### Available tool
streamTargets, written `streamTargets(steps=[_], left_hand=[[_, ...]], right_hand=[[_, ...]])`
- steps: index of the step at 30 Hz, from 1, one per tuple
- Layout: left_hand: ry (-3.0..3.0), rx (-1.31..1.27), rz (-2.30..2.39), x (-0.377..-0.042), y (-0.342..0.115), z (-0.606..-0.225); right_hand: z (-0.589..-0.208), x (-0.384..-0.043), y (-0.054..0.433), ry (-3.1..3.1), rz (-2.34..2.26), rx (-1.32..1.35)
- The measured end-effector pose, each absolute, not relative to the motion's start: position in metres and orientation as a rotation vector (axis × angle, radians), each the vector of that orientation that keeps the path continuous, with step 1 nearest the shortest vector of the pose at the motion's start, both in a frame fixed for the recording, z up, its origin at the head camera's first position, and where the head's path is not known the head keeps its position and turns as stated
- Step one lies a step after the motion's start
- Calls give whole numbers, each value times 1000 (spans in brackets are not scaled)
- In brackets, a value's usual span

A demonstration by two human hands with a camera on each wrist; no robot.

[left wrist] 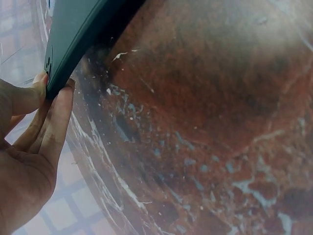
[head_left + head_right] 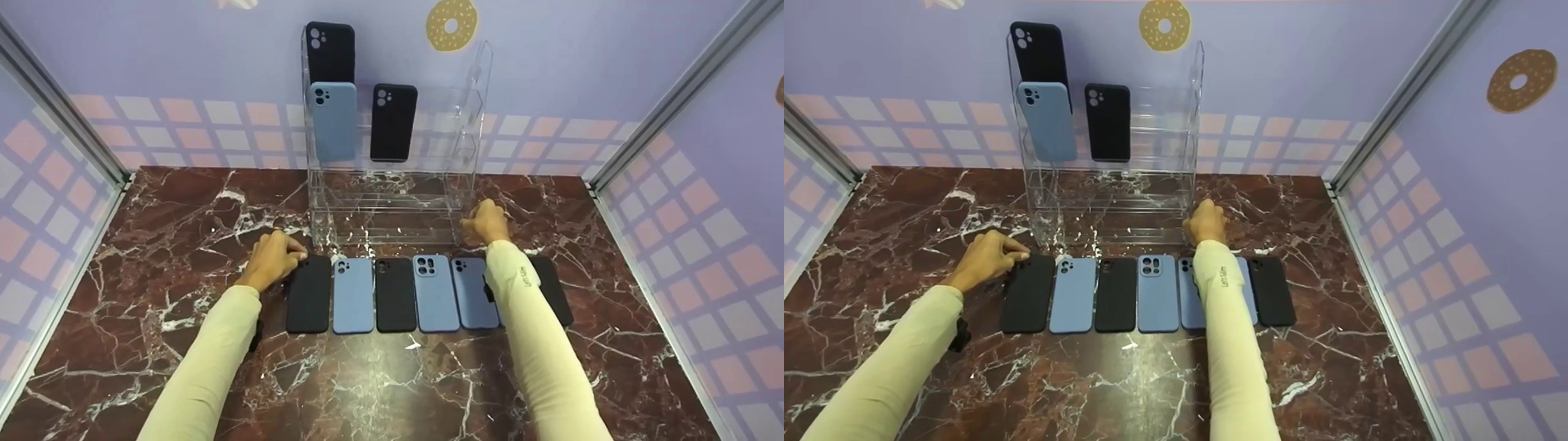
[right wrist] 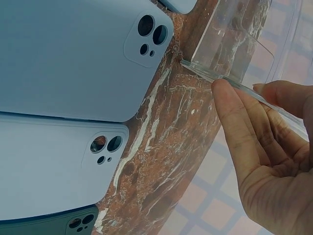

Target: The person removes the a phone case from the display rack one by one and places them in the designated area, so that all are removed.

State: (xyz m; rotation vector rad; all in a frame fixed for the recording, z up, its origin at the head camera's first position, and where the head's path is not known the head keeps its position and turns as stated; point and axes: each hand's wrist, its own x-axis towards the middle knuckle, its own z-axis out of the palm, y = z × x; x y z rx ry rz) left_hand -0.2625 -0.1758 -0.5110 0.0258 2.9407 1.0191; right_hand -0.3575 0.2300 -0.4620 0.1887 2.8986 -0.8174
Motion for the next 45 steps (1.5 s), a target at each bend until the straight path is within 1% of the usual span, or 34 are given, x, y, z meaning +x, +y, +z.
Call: streamTargets(steps=[13,27,33,38,45], left_hand=[[2978,98,970,-260,-176,-513],[3039,77,939,-256,-174,-503],[3117,155,952,-255,-167,-477],[3220,269,952,-257,-156,-444],[3254,335,1018,-261,-130,-392]], right_hand=[[-461,-355,229,2901,-830,184],[-460,-355,229,2908,-829,187],[-459,-355,230,2900,-821,172],[-461,-356,230,2910,-827,170],[-462,-356,230,2922,-832,157]])
